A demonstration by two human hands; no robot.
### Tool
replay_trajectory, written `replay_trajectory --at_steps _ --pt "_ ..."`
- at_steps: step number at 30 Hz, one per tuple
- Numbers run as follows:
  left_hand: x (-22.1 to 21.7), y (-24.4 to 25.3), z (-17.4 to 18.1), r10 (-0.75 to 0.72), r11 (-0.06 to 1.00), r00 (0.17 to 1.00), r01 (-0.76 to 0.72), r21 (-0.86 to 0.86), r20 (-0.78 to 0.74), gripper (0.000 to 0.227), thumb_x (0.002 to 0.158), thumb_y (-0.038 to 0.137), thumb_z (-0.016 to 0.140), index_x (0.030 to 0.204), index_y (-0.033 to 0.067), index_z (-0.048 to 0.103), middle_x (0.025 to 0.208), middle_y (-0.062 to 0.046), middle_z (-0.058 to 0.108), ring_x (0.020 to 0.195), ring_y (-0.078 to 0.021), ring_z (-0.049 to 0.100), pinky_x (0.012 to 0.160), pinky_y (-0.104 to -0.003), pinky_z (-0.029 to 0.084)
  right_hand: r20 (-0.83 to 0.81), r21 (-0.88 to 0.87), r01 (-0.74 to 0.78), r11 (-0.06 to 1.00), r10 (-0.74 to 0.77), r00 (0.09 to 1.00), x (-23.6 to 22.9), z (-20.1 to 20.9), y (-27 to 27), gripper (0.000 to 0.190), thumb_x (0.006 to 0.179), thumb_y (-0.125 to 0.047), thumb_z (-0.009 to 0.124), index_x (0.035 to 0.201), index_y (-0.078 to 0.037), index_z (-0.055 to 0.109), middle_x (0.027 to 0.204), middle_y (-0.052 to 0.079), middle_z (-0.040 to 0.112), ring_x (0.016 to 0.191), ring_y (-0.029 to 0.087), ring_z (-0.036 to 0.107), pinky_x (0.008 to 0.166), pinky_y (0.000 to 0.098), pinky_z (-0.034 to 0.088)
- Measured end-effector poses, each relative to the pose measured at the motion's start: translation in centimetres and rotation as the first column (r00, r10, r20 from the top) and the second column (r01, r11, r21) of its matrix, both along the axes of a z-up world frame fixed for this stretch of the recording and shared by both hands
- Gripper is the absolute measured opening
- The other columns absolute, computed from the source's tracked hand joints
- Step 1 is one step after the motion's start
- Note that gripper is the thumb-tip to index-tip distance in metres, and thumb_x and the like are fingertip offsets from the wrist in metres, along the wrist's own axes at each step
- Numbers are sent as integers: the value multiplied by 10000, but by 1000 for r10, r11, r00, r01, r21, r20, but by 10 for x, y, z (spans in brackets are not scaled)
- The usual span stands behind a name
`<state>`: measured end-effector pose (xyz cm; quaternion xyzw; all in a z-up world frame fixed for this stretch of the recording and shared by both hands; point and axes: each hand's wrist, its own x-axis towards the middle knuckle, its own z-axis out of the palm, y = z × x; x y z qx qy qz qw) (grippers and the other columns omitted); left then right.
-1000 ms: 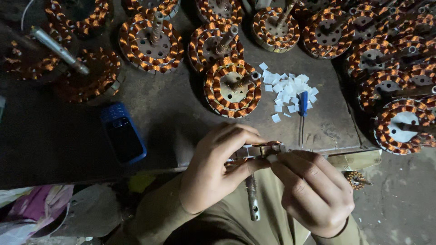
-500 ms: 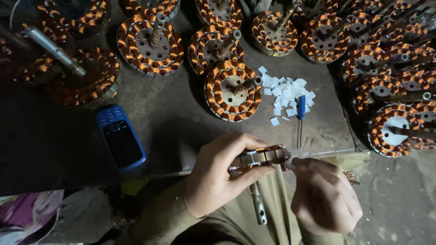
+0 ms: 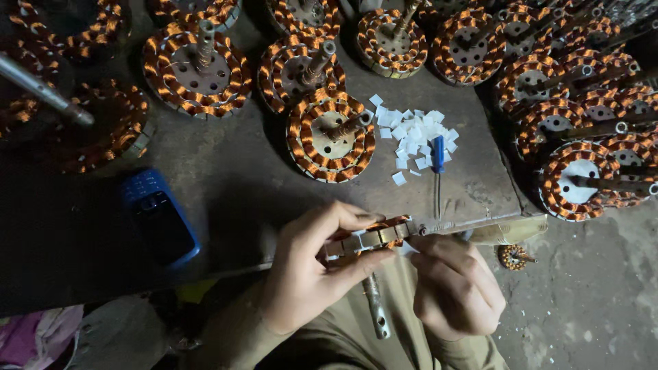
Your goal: The person is assembling a motor stator by inserting small white insulating pieces into the copper windings. They use a blue-handled screwdriver to push the pieces into place and their hands to adjust the component. The task involves repetitive insertion of these pieces into the slots of the stator.
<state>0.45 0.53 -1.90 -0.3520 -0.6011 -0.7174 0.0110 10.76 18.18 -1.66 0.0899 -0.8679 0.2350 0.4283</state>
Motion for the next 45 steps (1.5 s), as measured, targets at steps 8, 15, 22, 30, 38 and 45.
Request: replay_trajectory --at_steps 8,15,22,30,38,45 --pt "-8 5 -12 234 968 938 -248 -26 -258 408 884 91 887 1184 64 612 1110 -96 728 973 -211 757 805 -300 612 26 -222 -157 962 167 986 -25 6 2 215 773 196 638 944 66 639 954 183 703 883 298 734 771 354 604" --pt "-13 0 -21 397 888 680 -454 72 -616 424 875 106 937 1198 82 663 1210 -149 674 974 -233 711 798 -349 586 68 -199 -145 969 162 985 -31 15 -7 175 844 185 686 958 61 638 968 182 709 889 268 735 792 331 595" --pt "8 6 -10 446 859 760 -512 -12 -473 344 865 86 883 1149 124 692 1248 -64 668 1091 -252 669 945 -384 547 84 -238 -115 964 138 987 -26 19 -13 152 876 156 711 967 63 632 977 179 716 885 247 731 790 309 586" --pt "15 3 -8 357 878 837 -453 -157 -415 324 883 -17 762 1162 141 711 1269 -60 643 1144 -285 605 981 -395 497 71 -185 -170 968 185 980 -17 18 -4 234 788 214 628 964 59 628 984 194 706 907 294 744 769 342 610" --pt "13 2 -8 312 882 815 -440 -170 -488 287 885 25 708 1141 153 718 1259 -58 646 1118 -261 608 956 -421 451 -5 -301 -191 934 199 980 -12 9 -1 237 768 221 602 942 62 579 1003 197 695 857 294 736 777 367 630" --pt "15 0 -12 309 893 806 -429 -138 -505 238 887 56 723 1106 150 713 1238 -62 657 1109 -248 611 961 -402 467 -113 -142 -86 986 71 991 -6 -5 -4 211 780 214 641 921 70 579 949 189 669 863 303 739 748 383 646"
